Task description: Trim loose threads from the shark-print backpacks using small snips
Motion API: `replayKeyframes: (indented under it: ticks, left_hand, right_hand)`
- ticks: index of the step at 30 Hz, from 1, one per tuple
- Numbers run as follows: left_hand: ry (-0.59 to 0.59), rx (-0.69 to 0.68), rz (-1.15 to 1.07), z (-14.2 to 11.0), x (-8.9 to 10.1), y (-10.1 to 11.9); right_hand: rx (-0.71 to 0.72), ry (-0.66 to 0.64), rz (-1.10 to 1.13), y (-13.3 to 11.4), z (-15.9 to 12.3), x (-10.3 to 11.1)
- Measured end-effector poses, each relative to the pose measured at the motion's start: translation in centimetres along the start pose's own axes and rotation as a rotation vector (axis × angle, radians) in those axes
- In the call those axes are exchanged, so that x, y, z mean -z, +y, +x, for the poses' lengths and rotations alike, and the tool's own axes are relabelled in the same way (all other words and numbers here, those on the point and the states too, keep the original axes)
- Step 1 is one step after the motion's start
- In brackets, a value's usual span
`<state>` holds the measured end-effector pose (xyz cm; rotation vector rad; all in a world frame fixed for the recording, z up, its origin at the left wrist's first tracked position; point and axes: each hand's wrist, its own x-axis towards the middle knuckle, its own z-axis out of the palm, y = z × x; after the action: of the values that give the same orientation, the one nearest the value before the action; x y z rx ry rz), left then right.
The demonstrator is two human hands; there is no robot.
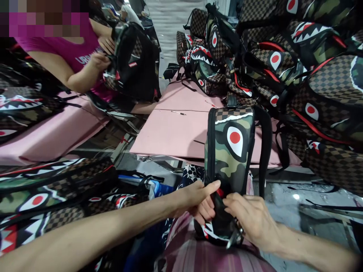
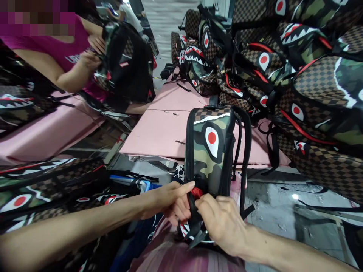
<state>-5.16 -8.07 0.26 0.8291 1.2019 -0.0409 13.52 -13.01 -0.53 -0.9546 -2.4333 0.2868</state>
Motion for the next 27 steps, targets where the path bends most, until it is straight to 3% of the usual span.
replayKeyframes:
  ticks: [4,10,16,27]
  left_hand:
    - [0.038,0.044,-0.09,0.6,-1.1,0.3]
    - [0.08,-0.109,-0.507,0.7,-2.2,-1.3]
    - [0.039,-0.223,-0.512,1.1,-2.1,-2.2]
    - [0.015,-0.248,-0.503,1.2,-2.4,-1.9]
  right_hand:
    - [0.129,0.026,-0.169,-0.9,-0.8,-0.9]
    - [0.264,0.049,-0.384,-0.8,-2.1,-1.8]
    - [0.286,0.045,-0.453,-0.8,-2.1,-1.9]
    - [0.239,0.101,-0.422,-0.2,-1.8,-1.1]
